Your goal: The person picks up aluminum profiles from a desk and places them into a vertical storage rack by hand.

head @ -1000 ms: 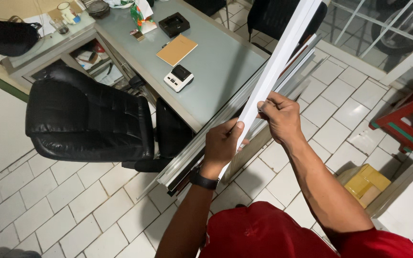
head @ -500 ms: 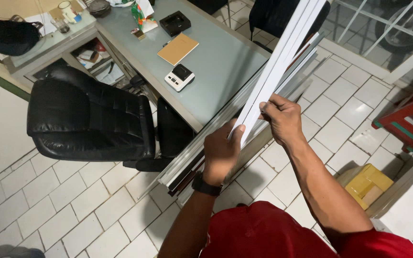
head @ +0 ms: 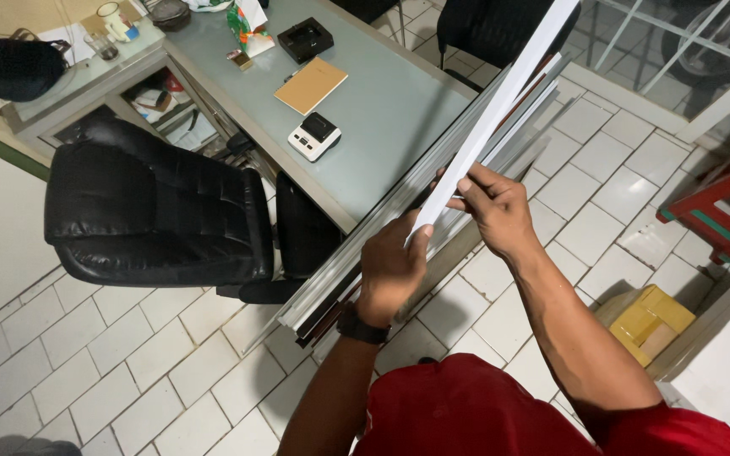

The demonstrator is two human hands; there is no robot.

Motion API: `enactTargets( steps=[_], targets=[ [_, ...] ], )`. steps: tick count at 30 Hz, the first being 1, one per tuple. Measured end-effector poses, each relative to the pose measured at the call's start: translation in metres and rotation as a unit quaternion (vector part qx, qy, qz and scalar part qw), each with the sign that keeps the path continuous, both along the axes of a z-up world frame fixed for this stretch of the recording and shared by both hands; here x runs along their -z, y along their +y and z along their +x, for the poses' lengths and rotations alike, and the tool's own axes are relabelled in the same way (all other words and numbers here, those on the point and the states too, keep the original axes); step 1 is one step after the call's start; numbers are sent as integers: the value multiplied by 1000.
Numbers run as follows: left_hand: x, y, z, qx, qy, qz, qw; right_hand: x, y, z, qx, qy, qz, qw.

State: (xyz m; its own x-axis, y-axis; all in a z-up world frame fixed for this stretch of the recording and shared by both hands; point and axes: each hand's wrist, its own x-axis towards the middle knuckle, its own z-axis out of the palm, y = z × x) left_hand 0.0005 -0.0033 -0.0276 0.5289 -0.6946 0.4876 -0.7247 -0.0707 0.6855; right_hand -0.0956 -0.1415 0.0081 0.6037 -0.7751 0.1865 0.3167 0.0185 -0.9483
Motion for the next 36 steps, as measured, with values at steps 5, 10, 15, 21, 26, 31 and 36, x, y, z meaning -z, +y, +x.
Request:
enactTargets(
  steps=[5, 10, 15, 21, 26, 31, 36],
  targets=[
    [9, -2, 7, 5, -62, -13, 998, 66, -55, 3, 15, 34, -32, 999],
    [0, 1, 16, 76, 34, 109, 991, 90, -76, 2, -4, -9, 16, 1000],
    [-12, -2, 25, 140, -6, 90, 986, 25, -42, -2, -2, -11, -35, 999],
    [12, 5, 32, 163, 56, 155, 973, 6, -82, -26, 91, -32, 68, 993],
    [15, 20, 39, 185, 192, 162, 950, 43, -112, -37, 96, -10, 58, 994],
    [57, 27, 75, 225, 158, 108, 955, 48, -117, -47, 86, -26, 81, 993],
    [166, 54, 107, 32, 53, 300, 952, 61, -137, -72, 151, 73, 56, 984]
  ],
)
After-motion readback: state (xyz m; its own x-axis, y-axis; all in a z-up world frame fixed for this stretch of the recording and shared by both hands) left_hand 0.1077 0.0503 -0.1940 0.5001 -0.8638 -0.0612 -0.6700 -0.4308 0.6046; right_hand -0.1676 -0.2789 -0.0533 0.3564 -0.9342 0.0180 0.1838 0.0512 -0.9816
